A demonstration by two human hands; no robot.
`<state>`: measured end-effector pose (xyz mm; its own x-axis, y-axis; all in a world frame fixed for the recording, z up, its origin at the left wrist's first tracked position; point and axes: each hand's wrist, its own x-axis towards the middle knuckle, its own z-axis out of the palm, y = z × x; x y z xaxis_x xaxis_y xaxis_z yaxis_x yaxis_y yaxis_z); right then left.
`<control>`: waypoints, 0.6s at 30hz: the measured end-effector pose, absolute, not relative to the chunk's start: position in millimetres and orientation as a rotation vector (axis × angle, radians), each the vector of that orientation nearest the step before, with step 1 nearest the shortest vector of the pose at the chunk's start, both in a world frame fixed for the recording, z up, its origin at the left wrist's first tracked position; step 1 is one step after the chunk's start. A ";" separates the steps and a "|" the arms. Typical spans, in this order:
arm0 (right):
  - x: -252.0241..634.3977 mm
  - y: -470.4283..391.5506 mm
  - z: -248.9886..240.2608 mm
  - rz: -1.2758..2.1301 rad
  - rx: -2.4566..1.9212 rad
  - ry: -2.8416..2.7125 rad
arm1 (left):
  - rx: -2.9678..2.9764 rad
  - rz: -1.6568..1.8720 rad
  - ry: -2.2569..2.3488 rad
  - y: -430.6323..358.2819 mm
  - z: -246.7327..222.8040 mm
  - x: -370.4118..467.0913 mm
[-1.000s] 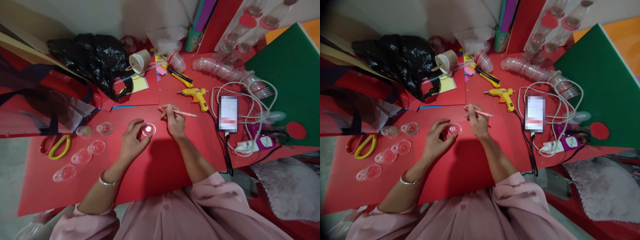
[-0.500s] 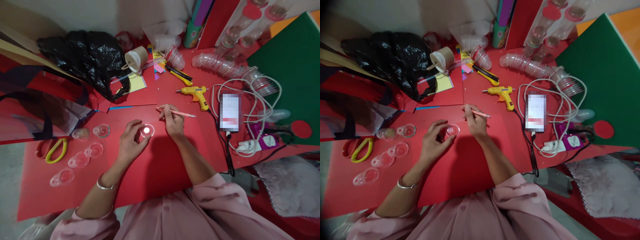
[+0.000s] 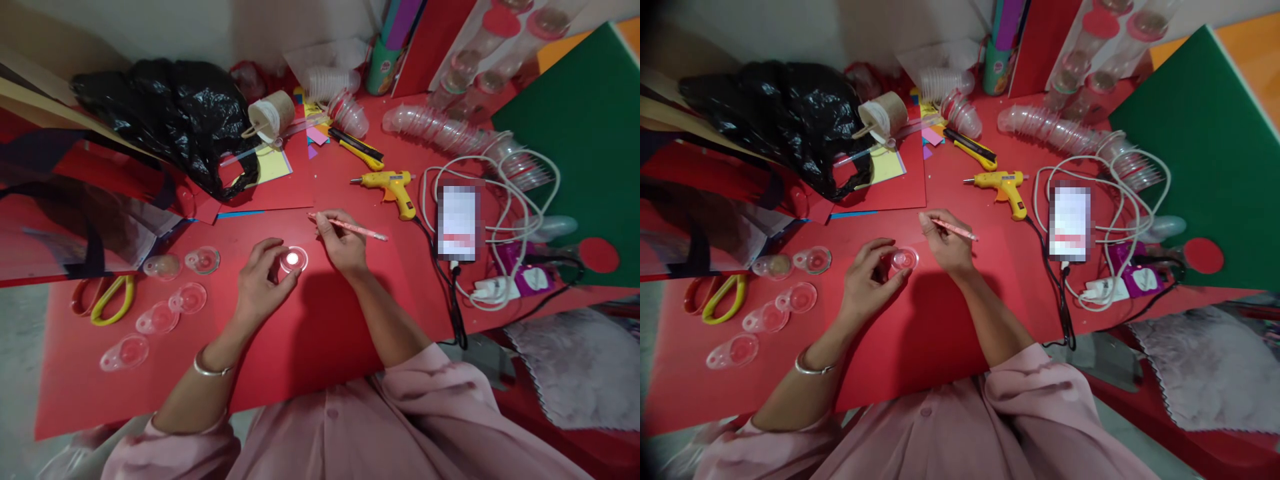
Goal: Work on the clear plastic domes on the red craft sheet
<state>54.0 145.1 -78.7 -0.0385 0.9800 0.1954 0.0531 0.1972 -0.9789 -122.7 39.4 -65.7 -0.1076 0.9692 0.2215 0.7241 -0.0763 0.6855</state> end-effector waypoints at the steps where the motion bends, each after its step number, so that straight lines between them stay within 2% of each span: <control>1: 53.7 144.7 -78.2 1.032 -1.088 -1.391 | 1.826 0.996 1.856 39.5 -65.9 -122.9; 18: 58.7 142.6 -77.5 1.085 -0.880 -1.728 | 1.859 1.032 1.838 41.3 -65.7 -122.4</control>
